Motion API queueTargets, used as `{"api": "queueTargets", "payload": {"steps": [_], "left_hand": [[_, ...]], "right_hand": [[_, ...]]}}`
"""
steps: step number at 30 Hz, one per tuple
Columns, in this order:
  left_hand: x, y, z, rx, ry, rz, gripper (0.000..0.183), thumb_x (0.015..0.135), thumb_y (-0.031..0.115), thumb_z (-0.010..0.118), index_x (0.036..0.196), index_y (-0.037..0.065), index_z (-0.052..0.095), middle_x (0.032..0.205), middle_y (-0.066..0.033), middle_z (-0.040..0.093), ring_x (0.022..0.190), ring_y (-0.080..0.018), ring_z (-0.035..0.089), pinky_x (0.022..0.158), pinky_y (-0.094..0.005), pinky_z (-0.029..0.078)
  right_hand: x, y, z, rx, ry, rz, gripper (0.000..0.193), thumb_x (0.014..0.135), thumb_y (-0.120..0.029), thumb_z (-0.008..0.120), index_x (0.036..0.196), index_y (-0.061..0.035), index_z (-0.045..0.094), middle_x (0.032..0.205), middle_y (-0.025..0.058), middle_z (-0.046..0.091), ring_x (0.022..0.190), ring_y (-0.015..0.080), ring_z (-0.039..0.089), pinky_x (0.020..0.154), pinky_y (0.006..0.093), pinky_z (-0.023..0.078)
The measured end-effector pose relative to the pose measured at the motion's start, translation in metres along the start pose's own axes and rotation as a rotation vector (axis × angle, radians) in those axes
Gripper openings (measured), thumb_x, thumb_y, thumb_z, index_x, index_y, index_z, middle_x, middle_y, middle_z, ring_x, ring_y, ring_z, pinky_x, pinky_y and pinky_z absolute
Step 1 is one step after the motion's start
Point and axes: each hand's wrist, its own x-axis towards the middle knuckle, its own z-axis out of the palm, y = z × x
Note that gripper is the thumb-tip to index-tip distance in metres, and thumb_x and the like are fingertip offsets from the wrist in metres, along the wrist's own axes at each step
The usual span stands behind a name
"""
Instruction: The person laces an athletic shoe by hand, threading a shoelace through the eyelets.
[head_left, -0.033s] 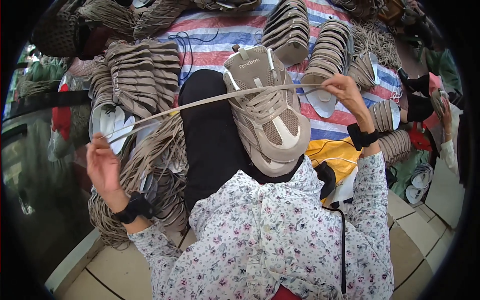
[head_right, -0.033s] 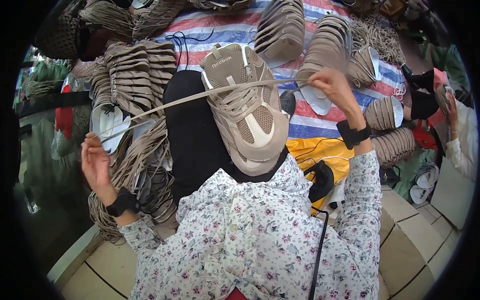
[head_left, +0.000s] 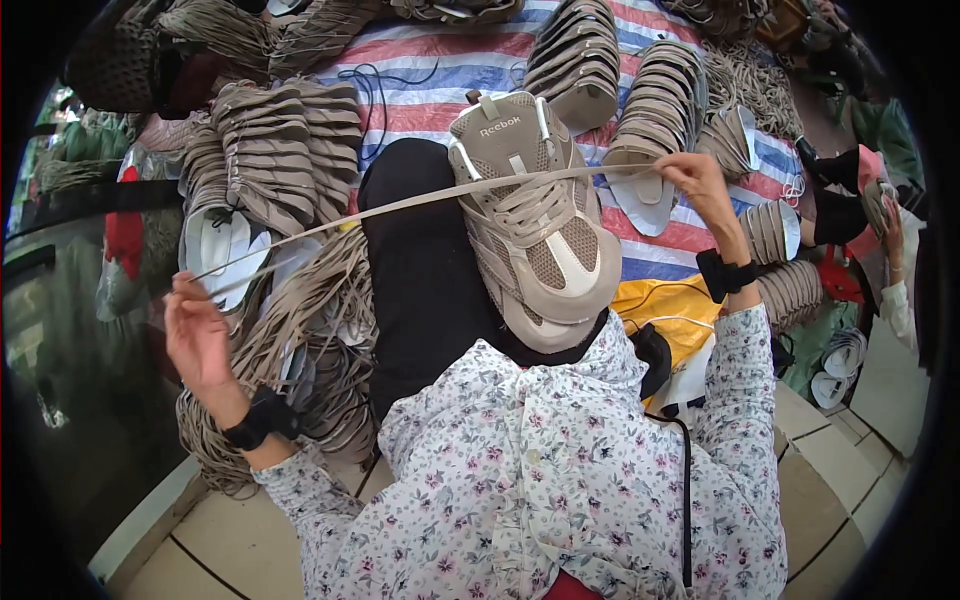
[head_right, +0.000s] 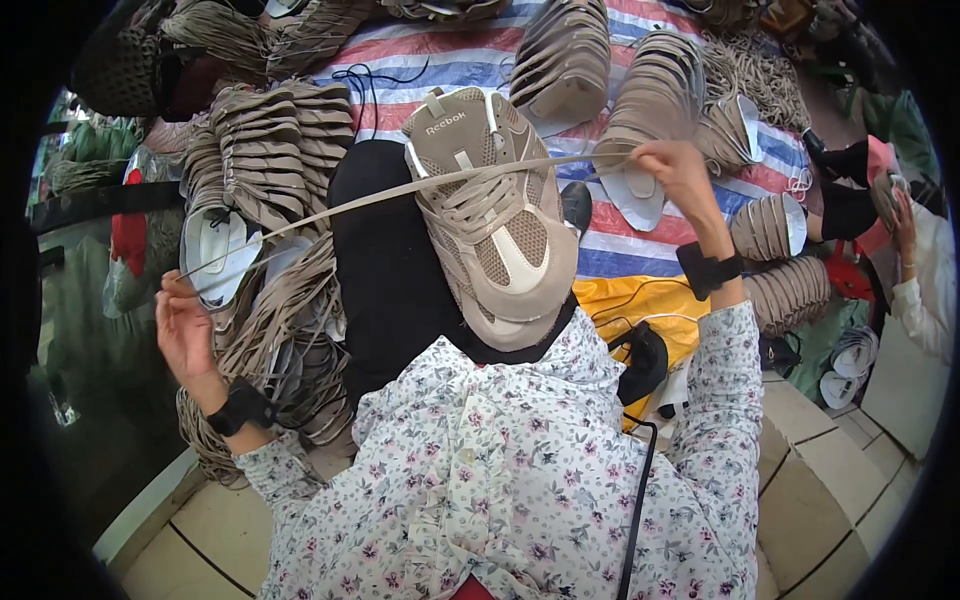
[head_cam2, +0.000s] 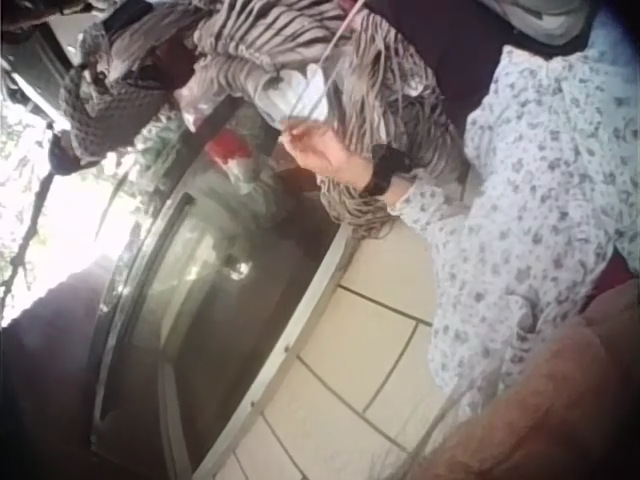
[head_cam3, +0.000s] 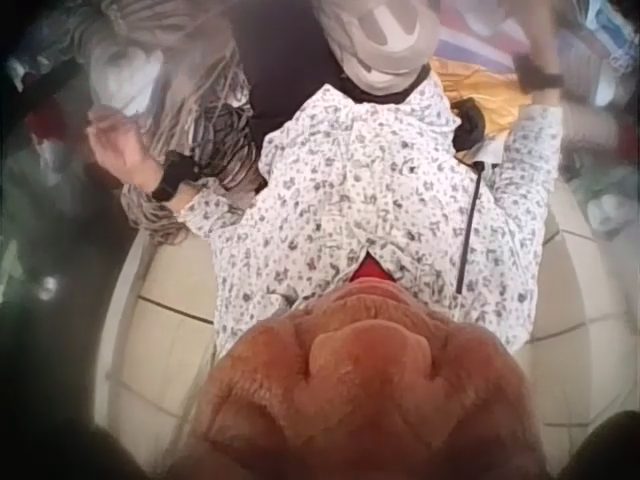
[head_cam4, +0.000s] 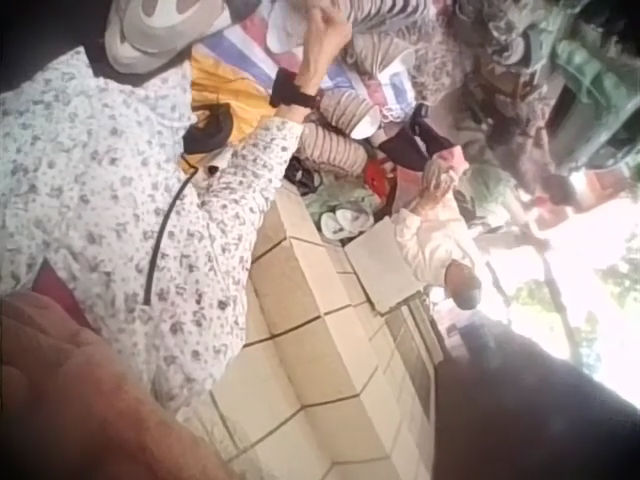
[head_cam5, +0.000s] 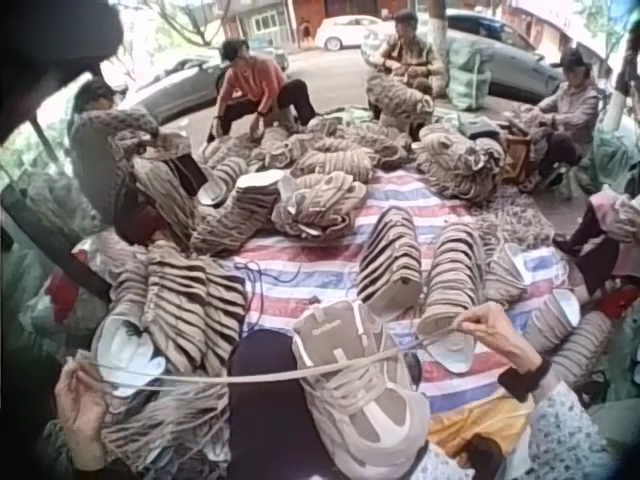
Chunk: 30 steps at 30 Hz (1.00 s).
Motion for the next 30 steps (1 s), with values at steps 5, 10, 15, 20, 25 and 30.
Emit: {"api": "queueTargets", "payload": {"steps": [5, 10, 15, 20, 25, 30], "left_hand": [[-0.029, 0.070, -0.004, -0.009, 0.091, 0.249, 0.022, 0.098, -0.001, 0.053, 0.118, -0.010, 0.052, 0.126, -0.0207, 0.057, 0.114, -0.0274, 0.060, 0.091, -0.0351, 0.054], [-0.051, 0.125, -0.008, 0.084, 0.052, 0.364, 0.022, 0.099, 0.001, 0.054, 0.118, -0.009, 0.055, 0.128, -0.0211, 0.058, 0.121, -0.0288, 0.056, 0.094, -0.0343, 0.052], [-0.057, 0.170, -0.018, 0.232, 0.126, 0.489, 0.023, 0.096, -0.004, 0.056, 0.117, -0.011, 0.056, 0.123, -0.0225, 0.061, 0.119, -0.0300, 0.059, 0.093, -0.0330, 0.056], [-0.063, 0.217, -0.047, 0.440, 0.069, 0.567, 0.031, 0.101, -0.001, 0.048, 0.130, -0.011, 0.049, 0.136, -0.0217, 0.053, 0.121, -0.0227, 0.056, 0.101, -0.0277, 0.052], [-0.076, 0.191, -0.001, 0.910, 0.159, 0.885, 0.036, 0.098, -0.002, 0.052, 0.133, -0.012, 0.048, 0.130, -0.0211, 0.058, 0.123, -0.0234, 0.057, 0.101, -0.0290, 0.052], [-0.005, 0.023, 0.057, 1.225, -0.085, 0.721, 0.040, 0.095, 0.007, 0.060, 0.131, -0.010, 0.053, 0.133, -0.0185, 0.058, 0.125, -0.0218, 0.055, 0.108, -0.0312, 0.042]], "right_hand": [[-0.029, 0.088, -0.044, 1.069, 0.326, 0.570, 0.024, 0.091, -0.004, 0.064, 0.114, 0.0017, 0.066, 0.102, 0.0097, 0.070, 0.095, 0.0241, 0.067, 0.087, 0.0356, 0.053], [-0.077, 0.133, -0.068, 1.465, 0.452, 0.328, 0.034, 0.090, 0.000, 0.063, 0.124, 0.0042, 0.057, 0.116, 0.0156, 0.067, 0.116, 0.0301, 0.061, 0.102, 0.0405, 0.047], [-0.121, 0.203, -0.110, 1.584, 0.639, 0.215, 0.037, 0.090, 0.005, 0.060, 0.127, 0.0055, 0.054, 0.119, 0.0169, 0.065, 0.114, 0.0266, 0.061, 0.104, 0.0388, 0.045], [-0.175, 0.255, -0.147, 1.589, 0.472, 0.091, 0.024, 0.095, 0.002, 0.057, 0.119, 0.0034, 0.057, 0.088, 0.0066, 0.060, 0.078, 0.0144, 0.056, 0.070, 0.0228, 0.047], [-0.191, 0.235, -0.124, 1.231, 0.937, 0.475, 0.015, 0.097, -0.006, 0.060, 0.111, -0.0016, 0.059, 0.076, -0.0017, 0.048, 0.062, 0.0068, 0.044, 0.052, 0.0196, 0.035], [-0.114, 0.139, -0.047, 0.899, 0.540, 0.353, 0.018, 0.095, -0.013, 0.066, 0.109, -0.0022, 0.062, 0.086, 0.0016, 0.065, 0.063, 0.0036, 0.051, 0.050, 0.0173, 0.039]]}}
